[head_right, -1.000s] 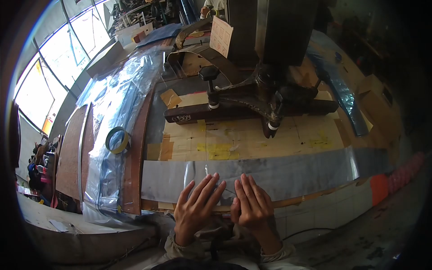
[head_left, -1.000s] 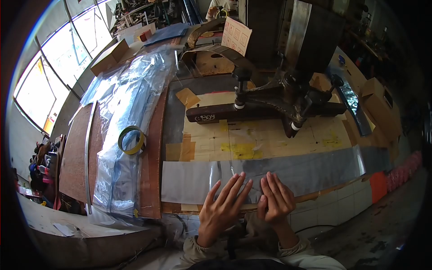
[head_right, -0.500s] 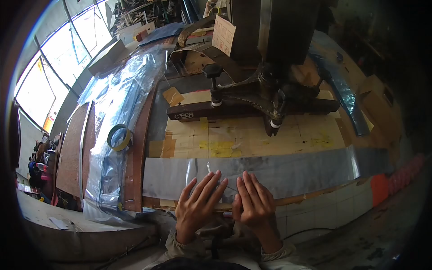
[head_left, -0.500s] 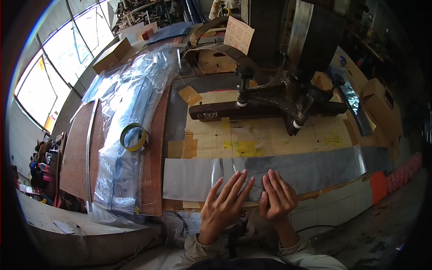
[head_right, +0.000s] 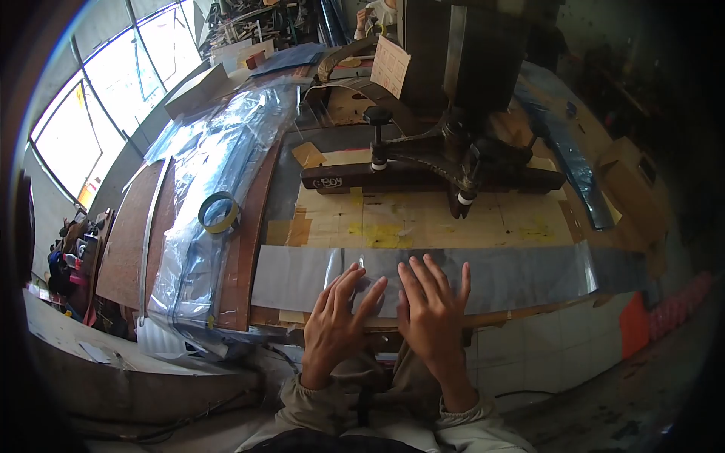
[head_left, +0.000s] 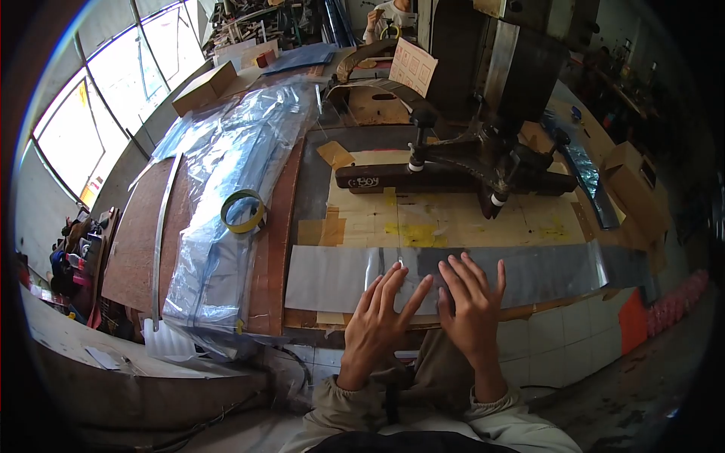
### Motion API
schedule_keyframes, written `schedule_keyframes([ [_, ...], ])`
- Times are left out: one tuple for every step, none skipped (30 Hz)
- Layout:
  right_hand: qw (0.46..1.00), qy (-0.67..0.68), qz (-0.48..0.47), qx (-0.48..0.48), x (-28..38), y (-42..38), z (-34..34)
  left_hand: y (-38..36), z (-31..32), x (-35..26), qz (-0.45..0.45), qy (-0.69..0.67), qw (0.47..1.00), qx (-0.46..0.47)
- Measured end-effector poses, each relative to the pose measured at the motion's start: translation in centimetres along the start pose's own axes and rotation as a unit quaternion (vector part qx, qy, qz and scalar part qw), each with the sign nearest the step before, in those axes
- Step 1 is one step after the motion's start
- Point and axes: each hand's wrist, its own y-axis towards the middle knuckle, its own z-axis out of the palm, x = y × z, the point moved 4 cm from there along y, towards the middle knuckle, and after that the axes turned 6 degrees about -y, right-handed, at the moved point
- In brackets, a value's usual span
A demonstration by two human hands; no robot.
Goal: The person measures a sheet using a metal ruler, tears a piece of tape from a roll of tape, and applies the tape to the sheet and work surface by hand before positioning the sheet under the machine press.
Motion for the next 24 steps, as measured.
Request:
schedule_keyframes([
  [1.000, -0.001, 0.001, -0.002, -0.1, 0.0, 0.2, 0.0, 0.0, 0.0, 0.000, -0.001, 1.000, 0.001],
  [1.000, -0.002, 0.003, -0.005, -0.2, -0.1, 0.4, 0.0, 0.0, 0.0, 0.000, -0.002, 1.000, 0.002],
  [1.000, -0.004, 0.004, -0.011, -0.2, -0.3, 0.5, -0.1, 0.0, -0.1, -0.001, -0.006, 1.000, 0.001],
  [1.000, -0.004, 0.004, -0.017, -0.2, -0.5, 0.7, -0.1, 0.1, 0.0, -0.001, -0.009, 1.000, -0.001],
  [1.000, -0.005, 0.003, -0.024, -0.2, -0.6, 0.8, -0.1, 0.2, 0.0, -0.001, -0.011, 1.000, -0.003],
  [1.000, -0.004, 0.006, -0.027, -0.2, -0.7, 0.8, -0.1, 0.3, 0.0, 0.002, -0.003, 1.000, -0.003],
  [1.000, -0.002, 0.009, -0.030, -0.2, -0.8, 0.9, -0.1, 0.4, 0.1, 0.005, 0.006, 1.000, -0.003],
  [0.999, 0.000, 0.013, -0.033, -0.2, -0.9, 0.9, -0.1, 0.3, 0.1, 0.009, 0.014, 1.000, -0.003],
  [0.999, 0.003, 0.015, -0.034, -0.2, -1.0, 1.0, -0.1, 0.2, 0.0, 0.004, 0.000, 1.000, -0.002],
  [0.999, 0.005, 0.017, -0.035, -0.2, -1.0, 1.0, -0.1, 0.0, -0.1, -0.001, -0.014, 1.000, -0.003],
  [0.999, 0.007, 0.018, -0.035, -0.2, -1.0, 1.0, -0.1, -0.1, -0.2, -0.006, -0.029, 1.000, -0.003],
  [0.999, 0.007, 0.018, -0.037, -0.2, -1.0, 1.1, -0.1, -0.1, -0.2, -0.007, -0.029, 1.000, -0.003],
  [0.999, 0.008, 0.018, -0.039, -0.2, -1.1, 1.1, -0.1, -0.1, -0.2, -0.007, -0.028, 1.000, -0.003],
  [0.999, 0.008, 0.019, -0.041, -0.2, -1.1, 1.2, -0.1, 0.0, -0.2, -0.008, -0.027, 1.000, -0.002],
  [0.999, 0.009, 0.018, -0.042, -0.3, -1.1, 1.2, -0.1, 0.0, -0.1, -0.007, -0.021, 1.000, -0.003],
  [0.999, 0.009, 0.019, -0.043, -0.3, -1.1, 1.2, -0.1, 0.2, -0.1, -0.006, -0.016, 1.000, -0.004],
  [0.999, 0.010, 0.019, -0.044, -0.2, -1.2, 1.2, -0.2, 0.2, 0.0, -0.005, -0.010, 1.000, -0.004],
  [0.999, 0.012, 0.022, -0.043, -0.2, -1.2, 1.1, -0.2, 0.3, 0.0, -0.003, -0.001, 1.000, 0.004],
  [0.999, 0.015, 0.025, -0.043, -0.1, -1.2, 1.0, -0.3, 0.3, 0.0, -0.001, 0.008, 1.000, 0.012],
  [0.999, 0.017, 0.026, -0.045, -0.2, -1.1, 1.0, -0.2, 0.4, 0.1, 0.001, 0.018, 1.000, 0.018],
  [0.998, 0.017, 0.026, -0.049, -0.2, -1.0, 1.0, -0.2, 0.4, 0.2, -0.001, 0.012, 1.000, 0.015],
  [0.998, 0.018, 0.026, -0.052, -0.3, -1.1, 1.1, -0.2, 0.4, 0.2, -0.003, 0.006, 1.000, 0.013],
  [0.998, 0.019, 0.027, -0.053, -0.3, -1.1, 1.1, -0.2, 0.4, 0.2, -0.006, -0.001, 1.000, 0.012],
  [0.998, 0.019, 0.027, -0.055, -0.3, -1.1, 1.1, -0.1, 0.3, 0.2, -0.010, -0.009, 1.000, 0.009],
])
